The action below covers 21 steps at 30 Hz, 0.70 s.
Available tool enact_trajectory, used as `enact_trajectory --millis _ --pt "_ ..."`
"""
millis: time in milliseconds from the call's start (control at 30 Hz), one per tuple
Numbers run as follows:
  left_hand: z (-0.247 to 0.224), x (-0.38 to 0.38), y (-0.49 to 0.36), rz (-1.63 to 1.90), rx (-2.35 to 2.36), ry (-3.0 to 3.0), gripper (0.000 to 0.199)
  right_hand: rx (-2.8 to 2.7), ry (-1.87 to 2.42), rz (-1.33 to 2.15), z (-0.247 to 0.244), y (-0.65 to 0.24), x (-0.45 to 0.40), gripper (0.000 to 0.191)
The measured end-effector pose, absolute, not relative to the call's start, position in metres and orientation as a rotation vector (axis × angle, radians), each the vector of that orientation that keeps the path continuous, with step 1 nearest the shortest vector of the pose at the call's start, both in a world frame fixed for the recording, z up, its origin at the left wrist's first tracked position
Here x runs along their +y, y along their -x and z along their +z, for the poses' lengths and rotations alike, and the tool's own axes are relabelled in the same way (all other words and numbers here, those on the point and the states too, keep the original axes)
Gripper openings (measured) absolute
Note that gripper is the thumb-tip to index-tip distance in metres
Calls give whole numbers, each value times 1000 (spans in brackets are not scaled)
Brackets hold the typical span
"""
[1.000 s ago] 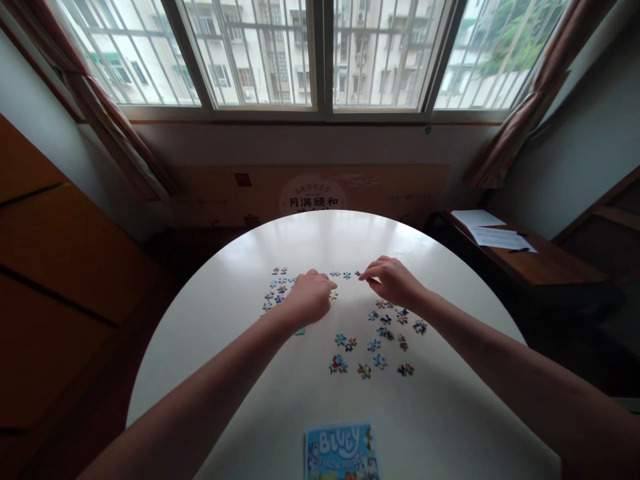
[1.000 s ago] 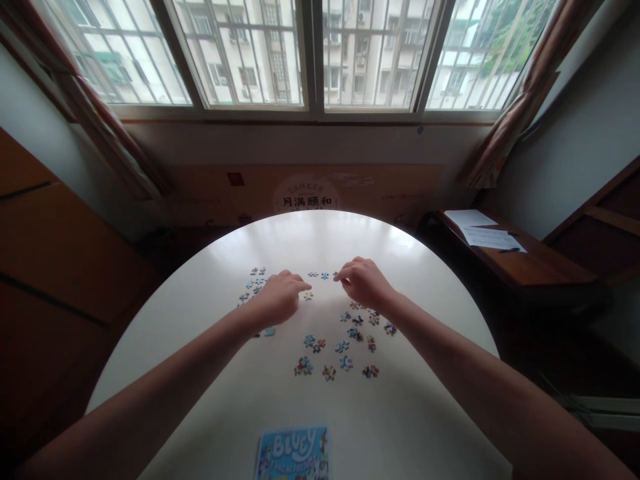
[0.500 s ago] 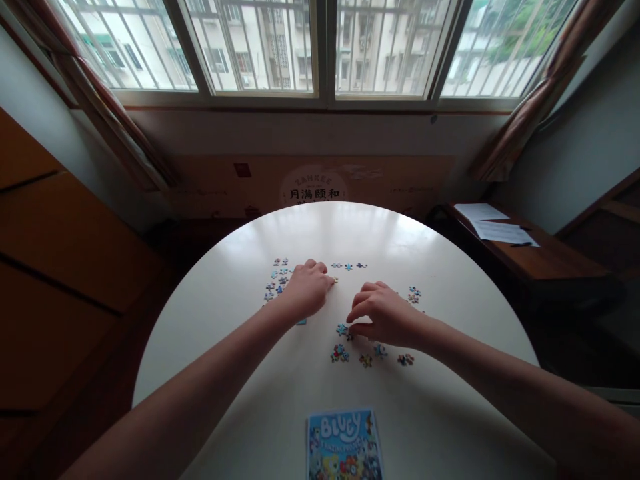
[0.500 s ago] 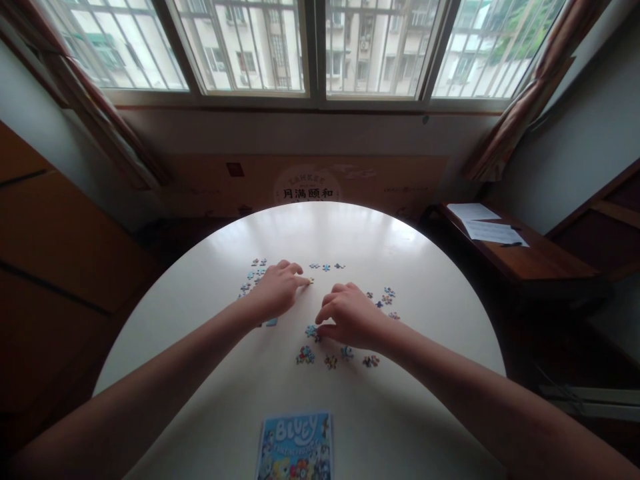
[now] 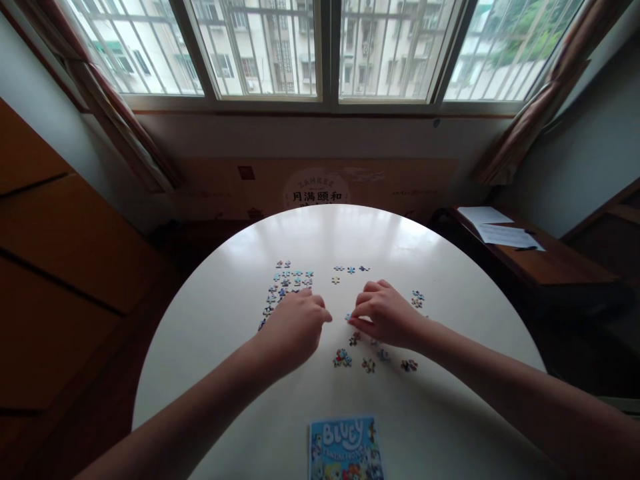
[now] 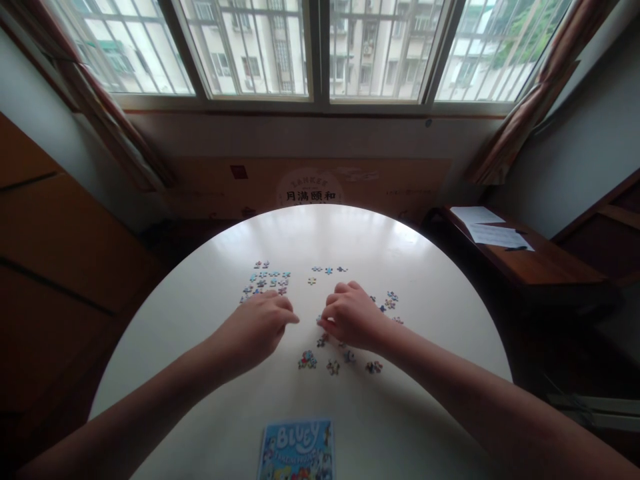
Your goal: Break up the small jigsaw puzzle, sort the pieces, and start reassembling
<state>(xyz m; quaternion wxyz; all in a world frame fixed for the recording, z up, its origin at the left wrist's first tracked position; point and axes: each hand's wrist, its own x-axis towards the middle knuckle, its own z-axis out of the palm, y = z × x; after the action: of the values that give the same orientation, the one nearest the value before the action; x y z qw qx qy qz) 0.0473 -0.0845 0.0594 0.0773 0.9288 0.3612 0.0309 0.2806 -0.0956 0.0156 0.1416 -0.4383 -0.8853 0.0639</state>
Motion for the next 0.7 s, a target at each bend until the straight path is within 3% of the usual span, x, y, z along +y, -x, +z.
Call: enact_trajectory --millis 133,400,567,700 --pt "54 -117 -41 76 965 -2761 33 -2449 1480 39 10 -293 -62 16" --pt "44 -127 -44 179 1017 -2744 34 -2402 1515 33 5 -295 -25 15" --pt "41 -130 -38 120 932 -2701 34 -2401 1457 58 10 -295 -53 19" --pt "40 -131 -39 35 904 -2726 25 -2520 1123 382 20 -287 -99 15"
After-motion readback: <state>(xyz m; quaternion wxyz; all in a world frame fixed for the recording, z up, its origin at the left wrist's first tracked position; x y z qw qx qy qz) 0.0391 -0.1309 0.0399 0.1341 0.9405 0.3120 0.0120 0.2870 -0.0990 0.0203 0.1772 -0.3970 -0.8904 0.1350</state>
